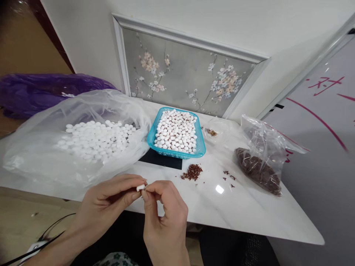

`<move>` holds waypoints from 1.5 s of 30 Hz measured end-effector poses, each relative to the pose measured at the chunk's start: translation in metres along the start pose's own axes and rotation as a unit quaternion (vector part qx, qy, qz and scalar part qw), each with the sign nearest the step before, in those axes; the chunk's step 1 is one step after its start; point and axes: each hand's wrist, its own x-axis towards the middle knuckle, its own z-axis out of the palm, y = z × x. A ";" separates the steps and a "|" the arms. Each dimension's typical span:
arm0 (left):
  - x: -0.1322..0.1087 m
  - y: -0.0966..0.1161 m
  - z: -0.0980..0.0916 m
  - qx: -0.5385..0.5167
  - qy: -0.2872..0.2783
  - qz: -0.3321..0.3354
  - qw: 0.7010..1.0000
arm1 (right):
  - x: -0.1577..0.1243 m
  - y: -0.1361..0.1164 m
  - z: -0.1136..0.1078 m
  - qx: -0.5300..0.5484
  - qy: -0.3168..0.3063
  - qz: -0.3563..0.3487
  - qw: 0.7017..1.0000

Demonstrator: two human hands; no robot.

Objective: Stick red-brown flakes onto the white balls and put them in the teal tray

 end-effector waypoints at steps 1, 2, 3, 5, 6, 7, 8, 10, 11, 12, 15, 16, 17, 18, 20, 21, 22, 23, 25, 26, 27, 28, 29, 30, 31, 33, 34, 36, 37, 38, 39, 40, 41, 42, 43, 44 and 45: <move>0.000 0.000 0.000 0.020 0.003 0.017 1.000 | 0.001 -0.001 -0.001 -0.011 -0.003 0.001 1.000; 0.001 -0.001 -0.001 0.038 0.006 0.037 0.999 | 0.001 -0.002 -0.001 -0.020 -0.006 0.001 1.000; 0.001 -0.002 -0.002 0.055 0.009 0.055 0.997 | 0.002 -0.003 -0.001 -0.030 -0.010 0.000 1.000; 0.002 -0.003 -0.003 0.081 0.013 0.085 0.993 | 0.003 -0.004 -0.002 -0.045 -0.014 -0.003 0.999; 0.002 -0.004 -0.004 0.090 0.013 0.096 0.991 | 0.003 -0.004 -0.002 -0.050 -0.014 -0.005 0.999; 0.002 -0.004 -0.004 0.097 0.011 0.106 0.990 | 0.003 -0.004 -0.002 -0.054 -0.014 -0.006 0.998; 0.002 -0.005 -0.004 0.102 0.011 0.114 0.988 | 0.002 -0.004 -0.002 -0.057 -0.014 -0.006 0.998; 0.002 -0.006 -0.004 0.105 0.014 0.131 0.986 | 0.002 -0.003 0.000 -0.060 -0.009 -0.006 0.998; 0.001 -0.006 -0.004 0.104 0.017 0.138 0.985 | 0.002 -0.003 0.001 -0.061 -0.007 -0.005 0.998; 0.001 -0.006 -0.004 0.102 0.021 0.144 0.984 | 0.002 -0.003 0.002 -0.062 -0.003 -0.004 0.998; -0.001 -0.005 -0.002 0.099 0.030 0.156 0.982 | 0.001 -0.002 0.005 -0.066 0.008 0.000 0.998; -0.001 -0.004 -0.002 0.099 0.034 0.158 0.982 | 0.000 -0.001 0.006 -0.070 0.013 -0.001 0.997; -0.002 -0.004 -0.001 0.100 0.038 0.160 0.981 | 0.000 -0.001 0.007 -0.075 0.016 -0.003 0.997; -0.003 -0.004 -0.001 0.102 0.044 0.162 0.980 | 0.000 -0.001 0.008 -0.080 0.021 -0.007 0.997; -0.005 -0.005 0.001 0.105 0.058 0.165 0.979 | -0.001 -0.001 0.010 -0.092 0.029 -0.013 0.995; -0.006 -0.007 0.001 0.106 0.062 0.167 0.978 | -0.001 -0.001 0.011 -0.098 0.034 -0.016 0.995; -0.006 -0.009 0.001 0.108 0.065 0.168 0.978 | 0.000 -0.001 0.012 -0.105 0.039 -0.020 0.994; -0.007 -0.011 0.002 0.109 0.065 0.170 0.977 | 0.000 -0.002 0.013 -0.112 0.045 -0.027 0.992; -0.007 -0.015 0.002 0.107 0.065 0.168 0.978 | 0.002 -0.002 0.015 -0.132 0.056 -0.044 0.989; -0.007 -0.017 0.002 0.103 0.063 0.164 0.979 | 0.003 -0.002 0.016 -0.143 0.062 -0.054 0.986; -0.006 -0.019 0.002 0.095 0.064 0.157 0.981 | 0.004 -0.002 0.017 -0.153 0.066 -0.062 0.984; -0.006 -0.020 0.003 0.082 0.064 0.144 0.984 | 0.005 -0.002 0.017 -0.162 0.069 -0.069 0.982; -0.005 -0.020 0.004 0.064 0.065 0.124 0.988 | 0.006 -0.003 0.017 -0.168 0.071 -0.072 0.980; -0.005 -0.020 0.004 0.036 0.068 0.096 0.992 | 0.007 -0.003 0.016 -0.169 0.069 -0.071 0.981; -0.004 -0.019 0.005 0.000 0.070 0.058 0.996 | 0.007 -0.004 0.015 -0.160 0.061 -0.064 0.983; -0.003 -0.015 0.007 -0.103 0.071 -0.037 0.991 | 0.008 -0.006 0.009 -0.114 0.036 -0.033 0.992; -0.003 -0.012 0.007 -0.164 0.065 -0.088 0.980 | 0.007 -0.007 0.005 -0.084 0.029 -0.014 0.996; -0.002 -0.007 0.007 -0.283 0.048 -0.172 0.942 | 0.006 -0.009 -0.005 -0.033 0.048 0.014 0.998; -0.002 -0.004 0.007 -0.332 0.038 -0.202 0.920 | 0.005 -0.008 -0.009 -0.022 0.069 0.021 0.997; -0.002 -0.001 0.006 -0.374 0.029 -0.223 0.900 | 0.004 -0.008 -0.013 -0.020 0.086 0.023 0.996; -0.002 0.001 0.005 -0.406 0.021 -0.236 0.882 | 0.003 -0.006 -0.017 -0.024 0.096 0.024 0.995; -0.003 0.003 0.003 -0.433 0.013 -0.244 0.867 | 0.002 -0.003 -0.019 -0.031 0.097 0.026 0.995; -0.003 0.004 0.002 -0.455 0.005 -0.249 0.855 | 0.001 0.000 -0.021 -0.037 0.089 0.027 0.995; -0.003 0.005 0.001 -0.473 -0.003 -0.253 0.844 | 0.000 0.003 -0.022 -0.041 0.079 0.027 0.996; -0.004 0.005 0.001 -0.488 -0.011 -0.256 0.835 | -0.001 0.005 -0.022 -0.043 0.071 0.026 0.996; -0.004 0.005 0.000 -0.500 -0.017 -0.259 0.826 | -0.002 0.007 -0.021 -0.043 0.068 0.025 0.996; -0.004 0.005 0.000 -0.510 -0.020 -0.262 0.819 | -0.002 0.009 -0.021 -0.043 0.065 0.023 0.997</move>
